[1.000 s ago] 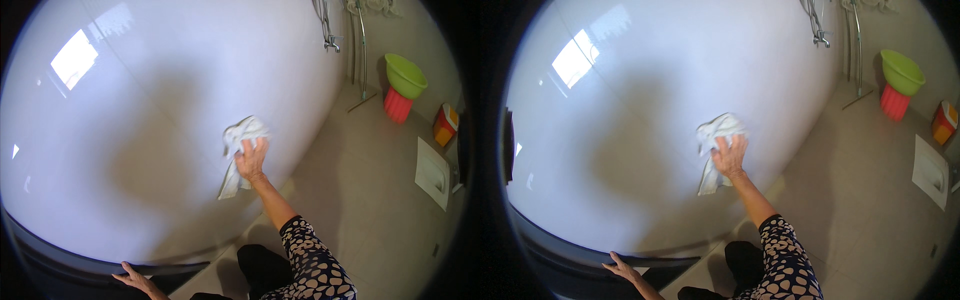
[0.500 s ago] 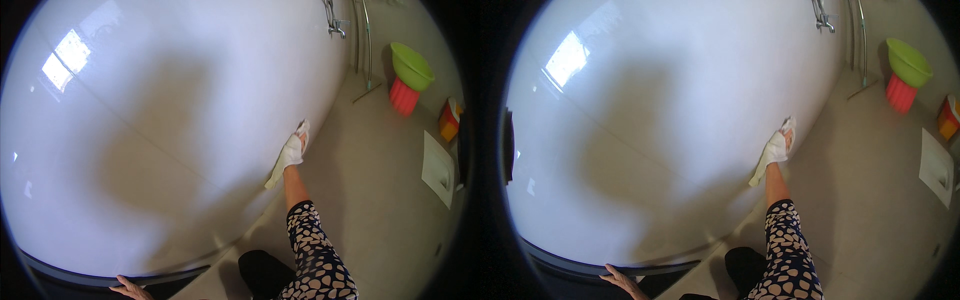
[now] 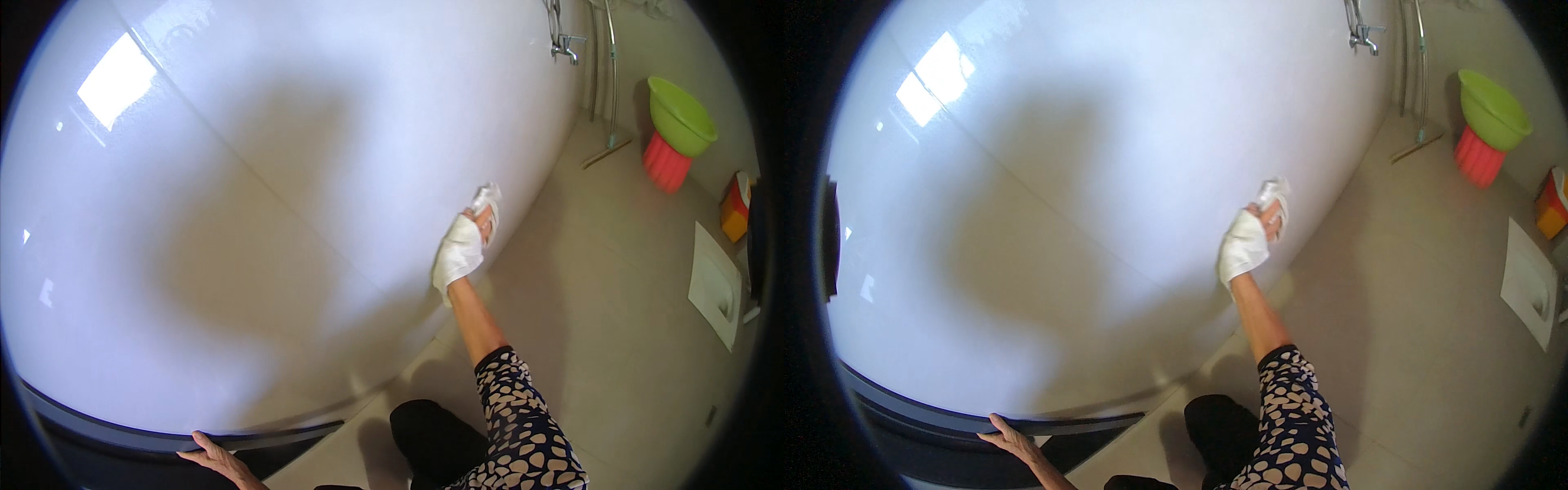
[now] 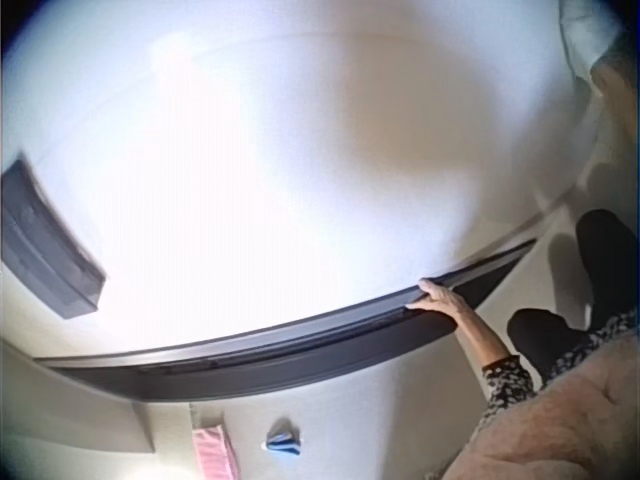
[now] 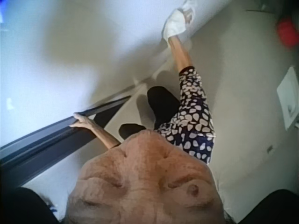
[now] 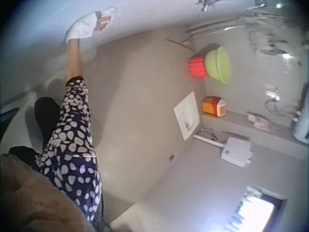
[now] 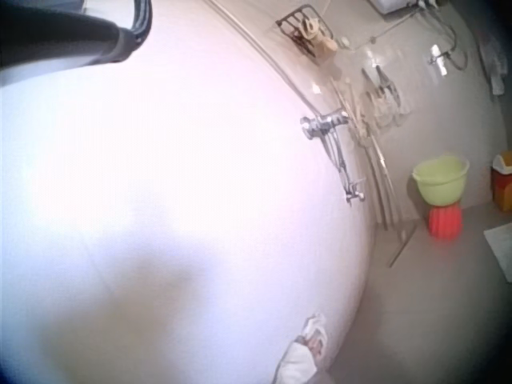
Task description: The person wipes the bathroom walls and door frame with a white cloth. They systematically clean the tiled surfaces, moving from the door frame to the main wall area and around the shower fixtures.
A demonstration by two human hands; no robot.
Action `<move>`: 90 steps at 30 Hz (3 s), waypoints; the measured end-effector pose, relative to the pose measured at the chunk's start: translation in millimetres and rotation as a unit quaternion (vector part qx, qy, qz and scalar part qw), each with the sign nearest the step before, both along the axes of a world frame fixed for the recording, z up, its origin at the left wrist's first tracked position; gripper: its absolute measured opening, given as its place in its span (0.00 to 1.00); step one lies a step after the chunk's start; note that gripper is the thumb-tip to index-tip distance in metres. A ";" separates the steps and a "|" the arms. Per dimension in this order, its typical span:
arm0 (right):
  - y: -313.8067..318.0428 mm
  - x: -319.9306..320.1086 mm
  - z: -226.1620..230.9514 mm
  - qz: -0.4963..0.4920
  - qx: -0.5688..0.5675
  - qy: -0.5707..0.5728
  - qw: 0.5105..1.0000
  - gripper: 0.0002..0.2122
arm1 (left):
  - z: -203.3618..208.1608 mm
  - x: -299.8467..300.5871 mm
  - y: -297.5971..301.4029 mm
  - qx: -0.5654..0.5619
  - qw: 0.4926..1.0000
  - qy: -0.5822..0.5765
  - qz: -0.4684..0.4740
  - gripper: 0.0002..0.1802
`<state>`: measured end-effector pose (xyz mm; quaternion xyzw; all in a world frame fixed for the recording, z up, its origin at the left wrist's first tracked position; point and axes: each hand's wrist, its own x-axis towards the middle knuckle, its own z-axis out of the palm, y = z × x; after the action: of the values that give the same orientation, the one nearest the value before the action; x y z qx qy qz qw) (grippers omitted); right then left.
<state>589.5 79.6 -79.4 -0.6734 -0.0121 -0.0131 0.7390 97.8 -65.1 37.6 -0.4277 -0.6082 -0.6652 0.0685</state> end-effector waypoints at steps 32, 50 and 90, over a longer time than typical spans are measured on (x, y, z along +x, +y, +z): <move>-10.3 13.6 226.6 -0.048 0.069 -0.371 0.925 0.23 | -246.9 -48.2 41.1 0.105 0.975 -0.154 -0.121 0.45; -21.0 -96.4 232.2 -0.011 0.135 -0.739 0.660 0.22 | -257.4 -38.8 65.8 0.142 0.966 -0.154 -0.152 0.41; -88.8 -118.6 202.7 -0.013 0.248 -0.752 0.611 0.22 | -171.9 180.8 -20.8 0.082 0.945 -0.097 -0.302 0.54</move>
<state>470.9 -9.2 123.4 -0.2182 -0.5510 -0.5272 0.6090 278.6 -85.9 -134.3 -0.5180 -0.3974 -0.7403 -0.1604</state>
